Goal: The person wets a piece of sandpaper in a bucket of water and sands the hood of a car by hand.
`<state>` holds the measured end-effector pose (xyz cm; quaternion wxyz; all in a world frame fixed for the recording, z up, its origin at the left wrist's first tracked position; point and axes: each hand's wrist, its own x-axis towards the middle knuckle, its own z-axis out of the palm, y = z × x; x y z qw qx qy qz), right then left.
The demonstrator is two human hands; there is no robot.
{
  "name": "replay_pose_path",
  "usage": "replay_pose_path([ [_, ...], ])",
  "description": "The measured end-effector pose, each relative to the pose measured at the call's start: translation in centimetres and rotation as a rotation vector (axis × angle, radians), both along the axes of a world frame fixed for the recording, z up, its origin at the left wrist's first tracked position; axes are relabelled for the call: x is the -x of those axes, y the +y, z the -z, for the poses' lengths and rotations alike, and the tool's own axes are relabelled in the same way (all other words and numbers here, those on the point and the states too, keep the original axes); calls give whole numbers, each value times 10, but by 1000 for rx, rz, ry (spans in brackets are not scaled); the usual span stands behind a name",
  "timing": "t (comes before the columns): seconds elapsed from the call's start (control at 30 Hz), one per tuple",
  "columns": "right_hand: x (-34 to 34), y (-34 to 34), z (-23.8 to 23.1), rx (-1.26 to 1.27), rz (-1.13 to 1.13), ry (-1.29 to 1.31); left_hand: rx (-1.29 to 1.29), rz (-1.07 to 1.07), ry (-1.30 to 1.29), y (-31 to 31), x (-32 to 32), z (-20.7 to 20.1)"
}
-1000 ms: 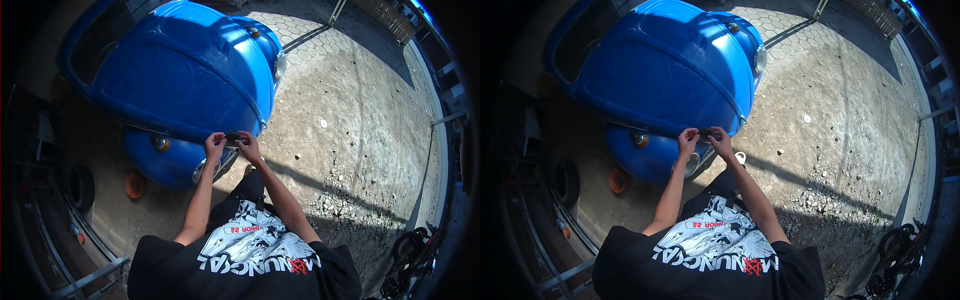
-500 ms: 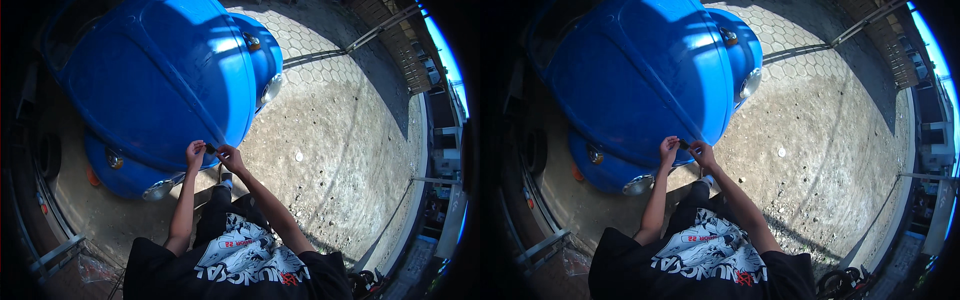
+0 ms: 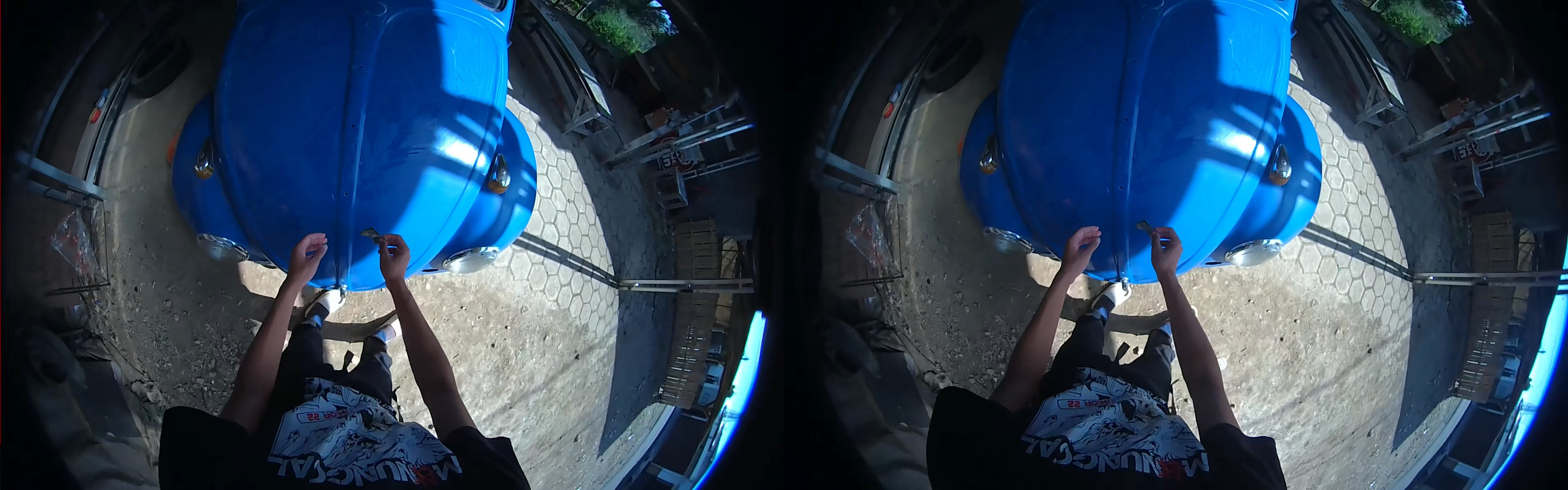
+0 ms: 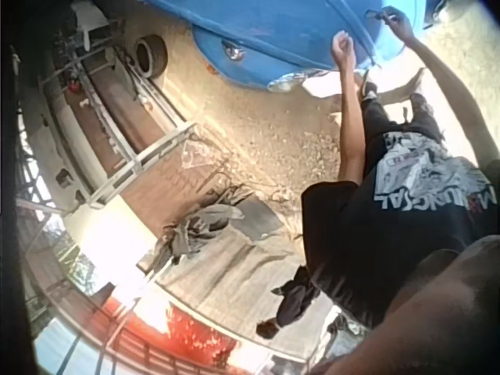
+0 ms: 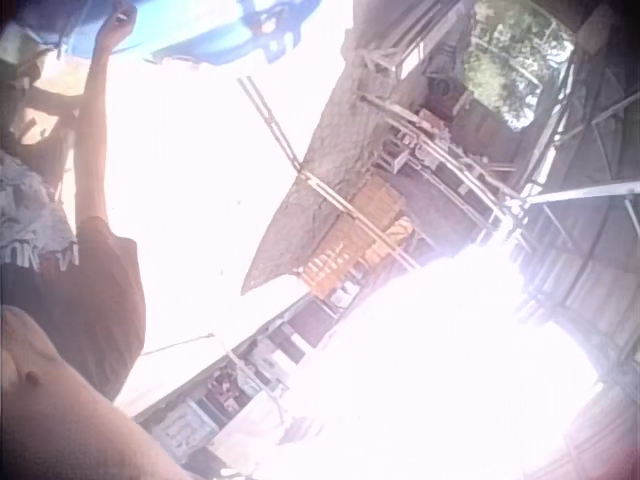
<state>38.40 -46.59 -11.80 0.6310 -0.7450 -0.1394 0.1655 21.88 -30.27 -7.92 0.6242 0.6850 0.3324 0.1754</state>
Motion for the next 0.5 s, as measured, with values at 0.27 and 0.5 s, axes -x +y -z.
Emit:
replay_pose_path([
  [0.27,-73,46,-22,-103,-52,92,-38,-326,82,-45,108,18],
  [0.5,-60,20,-28,126,-298,-624,-78,-57,207,-54,-11,-19],
])
